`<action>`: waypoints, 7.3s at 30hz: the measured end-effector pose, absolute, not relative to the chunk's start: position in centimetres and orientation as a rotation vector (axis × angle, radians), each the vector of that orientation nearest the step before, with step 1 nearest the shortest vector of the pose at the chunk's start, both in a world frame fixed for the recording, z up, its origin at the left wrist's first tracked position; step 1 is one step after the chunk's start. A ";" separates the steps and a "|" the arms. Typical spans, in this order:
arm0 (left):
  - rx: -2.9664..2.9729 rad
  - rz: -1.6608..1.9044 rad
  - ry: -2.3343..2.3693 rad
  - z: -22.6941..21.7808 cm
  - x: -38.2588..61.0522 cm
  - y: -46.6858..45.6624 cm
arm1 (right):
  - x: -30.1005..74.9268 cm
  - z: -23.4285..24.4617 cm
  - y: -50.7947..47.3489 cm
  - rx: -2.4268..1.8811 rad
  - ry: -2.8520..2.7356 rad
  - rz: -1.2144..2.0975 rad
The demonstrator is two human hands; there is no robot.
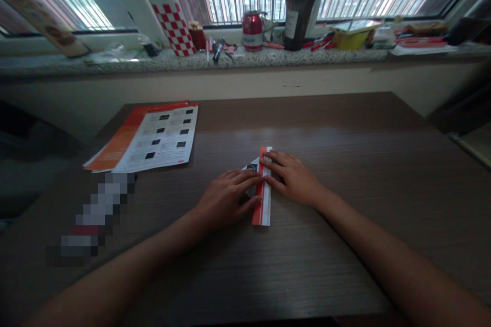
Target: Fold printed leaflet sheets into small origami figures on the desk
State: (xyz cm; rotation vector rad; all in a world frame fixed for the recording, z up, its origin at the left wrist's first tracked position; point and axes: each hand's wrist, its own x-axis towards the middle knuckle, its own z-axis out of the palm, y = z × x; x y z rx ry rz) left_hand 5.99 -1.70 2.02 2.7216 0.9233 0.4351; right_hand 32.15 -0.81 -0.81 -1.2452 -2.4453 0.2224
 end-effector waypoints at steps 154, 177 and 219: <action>2.617 0.432 1.027 1.2 5.8 -0.9 | 32.8 0.8 -8.4 -1.150 -2.560 0.341; 2.608 0.380 1.012 1.8 5.4 -1.0 | 34.1 1.5 -8.4 -1.084 -2.464 0.633; 2.615 0.347 0.982 1.2 5.2 -1.1 | 32.3 -0.8 8.3 -1.404 -1.995 0.337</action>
